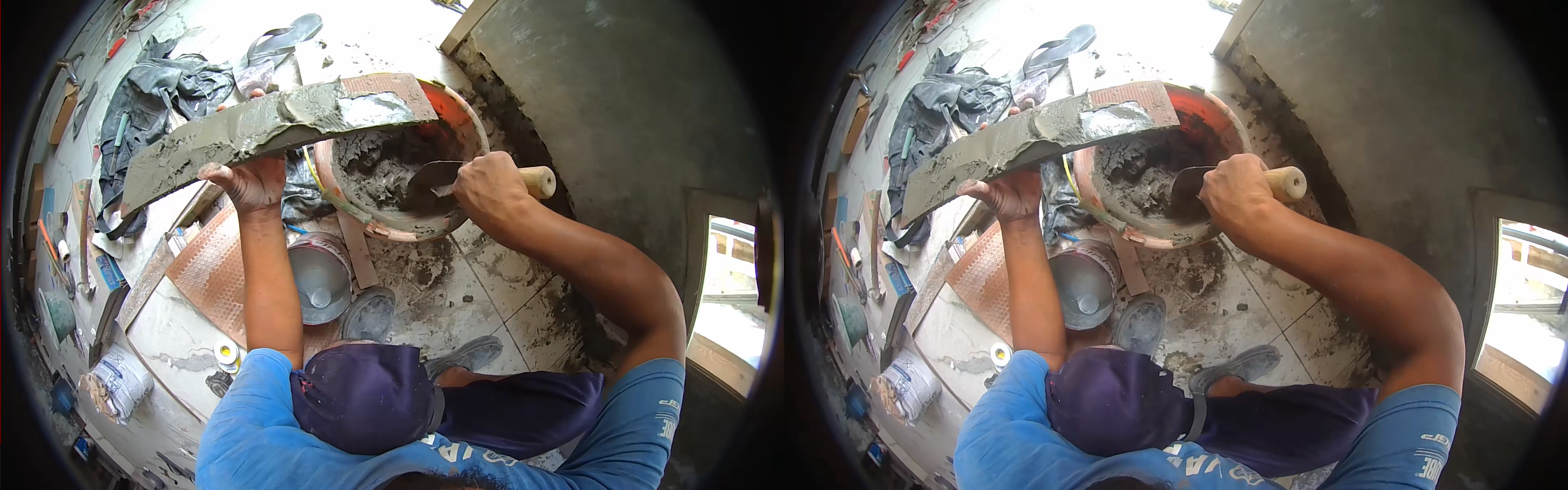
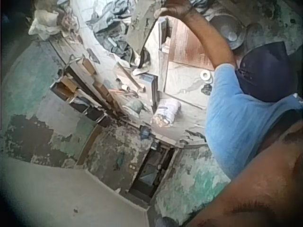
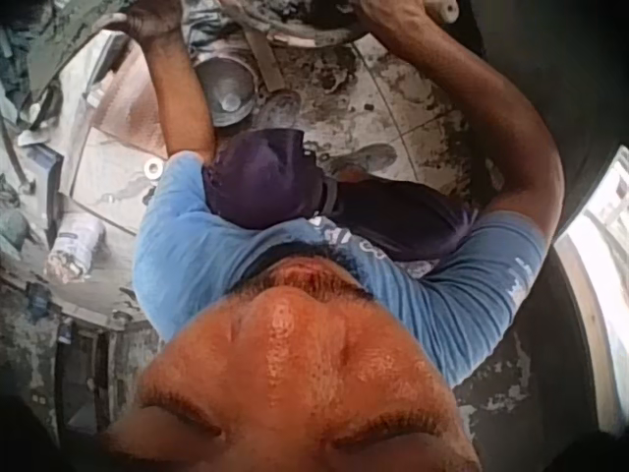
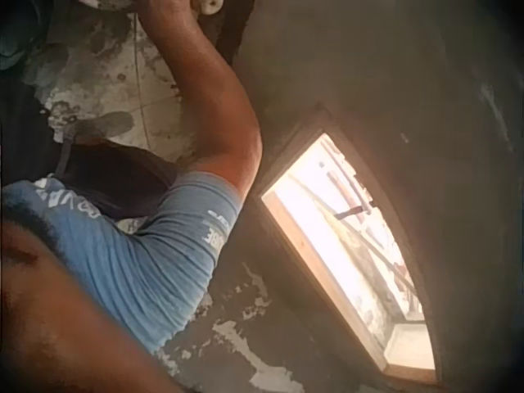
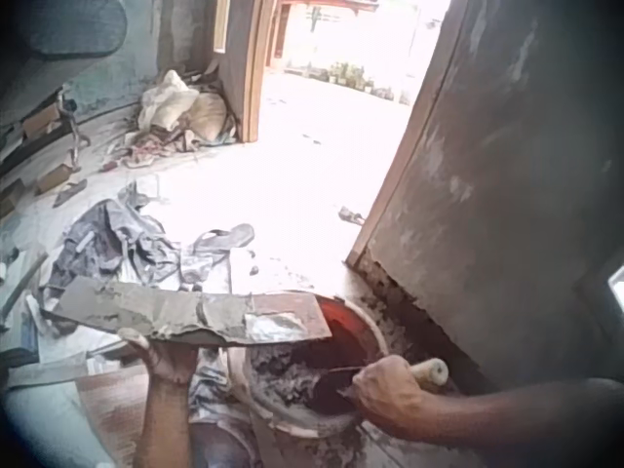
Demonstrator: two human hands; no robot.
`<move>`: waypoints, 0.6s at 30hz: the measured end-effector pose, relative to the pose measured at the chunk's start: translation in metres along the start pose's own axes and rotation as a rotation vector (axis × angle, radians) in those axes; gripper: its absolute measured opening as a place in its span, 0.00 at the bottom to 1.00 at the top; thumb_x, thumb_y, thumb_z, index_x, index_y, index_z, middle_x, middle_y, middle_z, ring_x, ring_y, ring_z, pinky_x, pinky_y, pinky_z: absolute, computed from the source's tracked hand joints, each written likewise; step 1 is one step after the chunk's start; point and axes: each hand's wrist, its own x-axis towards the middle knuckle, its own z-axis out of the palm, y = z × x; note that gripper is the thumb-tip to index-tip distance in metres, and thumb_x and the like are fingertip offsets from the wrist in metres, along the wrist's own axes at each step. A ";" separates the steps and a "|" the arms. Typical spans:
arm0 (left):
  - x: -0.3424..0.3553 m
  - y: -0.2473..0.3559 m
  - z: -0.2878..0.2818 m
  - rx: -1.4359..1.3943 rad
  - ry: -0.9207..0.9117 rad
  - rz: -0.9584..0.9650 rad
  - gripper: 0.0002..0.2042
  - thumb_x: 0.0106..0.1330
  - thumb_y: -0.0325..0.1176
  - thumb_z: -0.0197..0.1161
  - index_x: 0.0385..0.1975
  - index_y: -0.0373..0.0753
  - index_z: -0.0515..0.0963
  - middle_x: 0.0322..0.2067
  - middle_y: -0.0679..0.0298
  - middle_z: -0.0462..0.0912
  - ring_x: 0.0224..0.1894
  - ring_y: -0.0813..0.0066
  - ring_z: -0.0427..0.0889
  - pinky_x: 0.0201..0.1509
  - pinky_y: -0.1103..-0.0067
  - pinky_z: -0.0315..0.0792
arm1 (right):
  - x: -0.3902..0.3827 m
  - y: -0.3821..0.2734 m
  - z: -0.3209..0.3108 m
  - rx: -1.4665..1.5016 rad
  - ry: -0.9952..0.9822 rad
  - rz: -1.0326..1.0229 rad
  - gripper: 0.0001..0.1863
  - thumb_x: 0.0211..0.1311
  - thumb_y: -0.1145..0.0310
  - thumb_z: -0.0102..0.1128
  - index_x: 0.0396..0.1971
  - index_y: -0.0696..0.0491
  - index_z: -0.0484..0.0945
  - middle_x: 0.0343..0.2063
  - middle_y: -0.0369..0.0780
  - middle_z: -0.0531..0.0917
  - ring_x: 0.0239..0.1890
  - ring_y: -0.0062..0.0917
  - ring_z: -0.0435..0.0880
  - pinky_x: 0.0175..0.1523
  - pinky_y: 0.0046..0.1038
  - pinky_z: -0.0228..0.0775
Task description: The person scoops cement from a bucket with a trowel and spreads it onto the back of a rectangular tile. They then press the tile onto the floor and tap it with a rubber mallet to secure it. The person repeats this process with a second tile, using a brush to clean excess cement from the joints.
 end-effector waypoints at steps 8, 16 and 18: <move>0.002 0.005 -0.002 0.041 0.011 0.003 0.49 0.41 0.68 0.69 0.66 0.50 0.65 0.67 0.48 0.60 0.70 0.49 0.57 0.70 0.52 0.59 | -0.014 0.015 -0.017 0.120 0.050 -0.183 0.09 0.58 0.69 0.56 0.26 0.48 0.87 0.29 0.39 0.87 0.35 0.30 0.88 0.36 0.31 0.78; 0.000 0.019 0.000 -0.035 -0.058 -0.007 0.48 0.42 0.63 0.73 0.66 0.54 0.62 0.67 0.50 0.59 0.70 0.51 0.57 0.69 0.54 0.60 | -0.067 0.090 0.032 0.859 0.007 -0.112 0.16 0.54 0.59 0.62 0.31 0.59 0.82 0.22 0.46 0.81 0.27 0.36 0.82 0.34 0.35 0.73; 0.000 0.021 0.002 -0.045 -0.100 0.006 0.48 0.43 0.62 0.74 0.67 0.54 0.61 0.67 0.50 0.57 0.71 0.51 0.54 0.70 0.54 0.59 | -0.097 0.077 0.058 1.205 0.258 -0.135 0.17 0.56 0.59 0.61 0.34 0.60 0.80 0.25 0.46 0.79 0.27 0.32 0.79 0.36 0.33 0.72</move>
